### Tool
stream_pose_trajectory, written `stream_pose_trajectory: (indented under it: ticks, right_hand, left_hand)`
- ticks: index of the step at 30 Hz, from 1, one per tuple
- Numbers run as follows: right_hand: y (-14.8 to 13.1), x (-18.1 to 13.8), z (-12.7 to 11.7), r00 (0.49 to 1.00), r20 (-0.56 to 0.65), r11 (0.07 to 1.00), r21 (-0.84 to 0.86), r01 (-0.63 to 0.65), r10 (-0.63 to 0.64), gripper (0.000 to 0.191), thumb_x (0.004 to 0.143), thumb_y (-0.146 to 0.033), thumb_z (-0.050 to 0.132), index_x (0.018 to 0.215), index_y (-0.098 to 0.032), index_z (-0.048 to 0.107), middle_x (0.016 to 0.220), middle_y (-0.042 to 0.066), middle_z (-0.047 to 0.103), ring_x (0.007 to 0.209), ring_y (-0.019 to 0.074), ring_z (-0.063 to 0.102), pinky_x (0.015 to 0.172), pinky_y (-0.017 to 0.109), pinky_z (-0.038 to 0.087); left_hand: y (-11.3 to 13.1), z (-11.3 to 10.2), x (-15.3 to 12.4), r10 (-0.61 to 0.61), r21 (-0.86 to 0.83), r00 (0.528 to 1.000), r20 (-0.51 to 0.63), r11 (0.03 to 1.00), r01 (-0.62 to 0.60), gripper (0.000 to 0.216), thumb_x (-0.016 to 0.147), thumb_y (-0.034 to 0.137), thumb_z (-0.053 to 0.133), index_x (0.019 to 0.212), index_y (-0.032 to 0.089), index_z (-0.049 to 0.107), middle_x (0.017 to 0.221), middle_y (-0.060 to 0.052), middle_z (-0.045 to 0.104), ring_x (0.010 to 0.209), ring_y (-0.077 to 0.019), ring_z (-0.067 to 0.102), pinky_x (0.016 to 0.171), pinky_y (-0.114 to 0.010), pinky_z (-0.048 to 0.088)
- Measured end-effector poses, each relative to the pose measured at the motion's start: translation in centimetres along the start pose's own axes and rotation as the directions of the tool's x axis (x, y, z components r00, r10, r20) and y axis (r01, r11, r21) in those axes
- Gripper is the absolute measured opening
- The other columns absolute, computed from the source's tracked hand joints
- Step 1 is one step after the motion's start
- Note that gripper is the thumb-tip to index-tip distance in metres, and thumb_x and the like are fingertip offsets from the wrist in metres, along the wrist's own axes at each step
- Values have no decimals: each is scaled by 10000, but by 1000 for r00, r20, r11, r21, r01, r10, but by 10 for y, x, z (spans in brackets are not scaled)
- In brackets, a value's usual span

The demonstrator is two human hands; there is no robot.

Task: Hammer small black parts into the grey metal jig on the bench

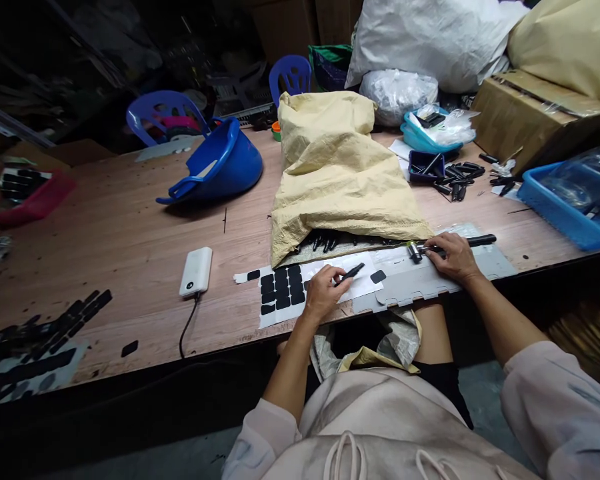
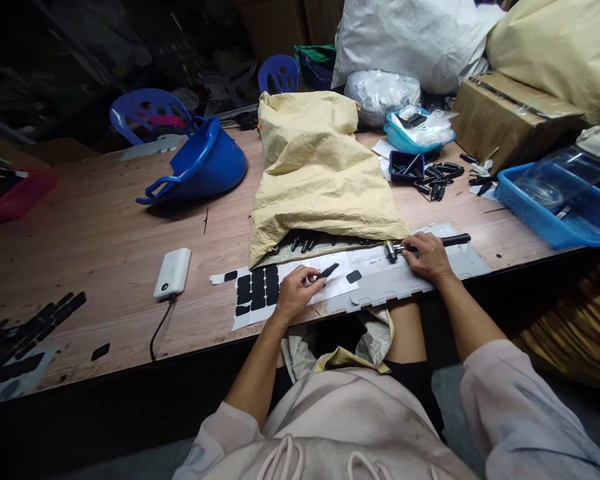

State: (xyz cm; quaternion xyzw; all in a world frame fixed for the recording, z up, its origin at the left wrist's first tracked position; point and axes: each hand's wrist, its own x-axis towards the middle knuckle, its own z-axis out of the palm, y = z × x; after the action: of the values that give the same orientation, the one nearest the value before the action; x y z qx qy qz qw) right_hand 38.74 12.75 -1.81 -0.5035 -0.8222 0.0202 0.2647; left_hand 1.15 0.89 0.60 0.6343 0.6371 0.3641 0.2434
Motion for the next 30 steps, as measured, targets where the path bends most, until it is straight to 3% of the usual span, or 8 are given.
stream_pose_trajectory:
  ticks: [2, 5, 10, 14, 18, 22, 26, 30]
  right_hand:
    - [0, 0, 0, 1000, 0, 1000, -2, 3, -3, 178, 884, -346, 602, 942, -243, 734, 961, 76, 715, 947, 276, 599, 896, 421, 412]
    - [0, 0, 0, 1000, 11, 1000, -2, 12, -12, 178, 873, -347, 603, 942, -246, 732, 962, 74, 717, 953, 278, 601, 903, 424, 413]
    - [1, 1, -4, 998, 46, 999, -14, 32, -31, 190, 907, -366, 600, 971, -251, 736, 989, 82, 726, 964, 287, 597, 895, 435, 408]
    - [-7, -1, -11, 995, 44, 994, -59, 87, -84, 218, 974, -372, 547, 963, -243, 722, 956, 96, 716, 940, 287, 589, 886, 442, 409]
    - [-41, -8, -19, 994, 16, 994, 14, 110, -110, 268, 1041, -395, 476, 1050, -247, 700, 1023, 98, 705, 954, 259, 626, 866, 395, 464]
    - [-92, -8, -18, 988, 67, 981, 149, 126, -137, 270, 1067, -408, 474, 1145, -268, 692, 1048, 74, 700, 912, 211, 664, 785, 324, 515]
    - [-134, 1, -9, 980, 127, 969, 216, 123, -153, 306, 1076, -412, 456, 1204, -288, 705, 1026, 71, 707, 883, 210, 680, 772, 327, 540]
    - [-161, 7, -5, 985, 88, 940, 322, 115, -151, 331, 1084, -405, 444, 1277, -311, 696, 997, 64, 711, 888, 214, 688, 812, 346, 564]
  left_hand:
    - [5, 8, 5, 34, 47, 993, 110, 998, -40, 73, 835, 243, 784, 903, 227, 763, 825, 10, 667, 739, -137, 604, 691, -251, 454]
    - [7, 16, 11, 25, 120, 984, 174, 992, -47, 76, 847, 239, 785, 920, 234, 763, 897, -9, 689, 837, -167, 633, 757, -273, 483]
    - [0, 26, 10, 54, 154, 988, 146, 985, -76, 150, 838, 240, 806, 986, 250, 783, 974, -29, 702, 974, -214, 648, 876, -325, 504]
    - [-2, 27, 8, 49, 124, 990, 133, 990, -66, 160, 844, 226, 806, 1002, 248, 793, 980, -32, 709, 977, -215, 650, 866, -326, 502]
    - [-1, 25, 9, 36, 88, 990, 139, 995, -49, 156, 840, 212, 811, 993, 241, 801, 966, -28, 710, 972, -209, 651, 838, -314, 495]
    - [2, 26, 12, -19, 61, 992, 129, 998, 11, 162, 808, 201, 840, 959, 250, 808, 936, -14, 703, 958, -202, 648, 843, -315, 496]
    - [4, 29, 14, -83, 19, 990, 113, 996, 82, 175, 762, 166, 855, 910, 244, 807, 902, 0, 687, 916, -187, 641, 827, -307, 493]
    - [4, 31, 16, -101, -36, 988, 113, 994, 106, 198, 737, 136, 859, 893, 244, 804, 929, 2, 702, 916, -176, 647, 825, -299, 496]
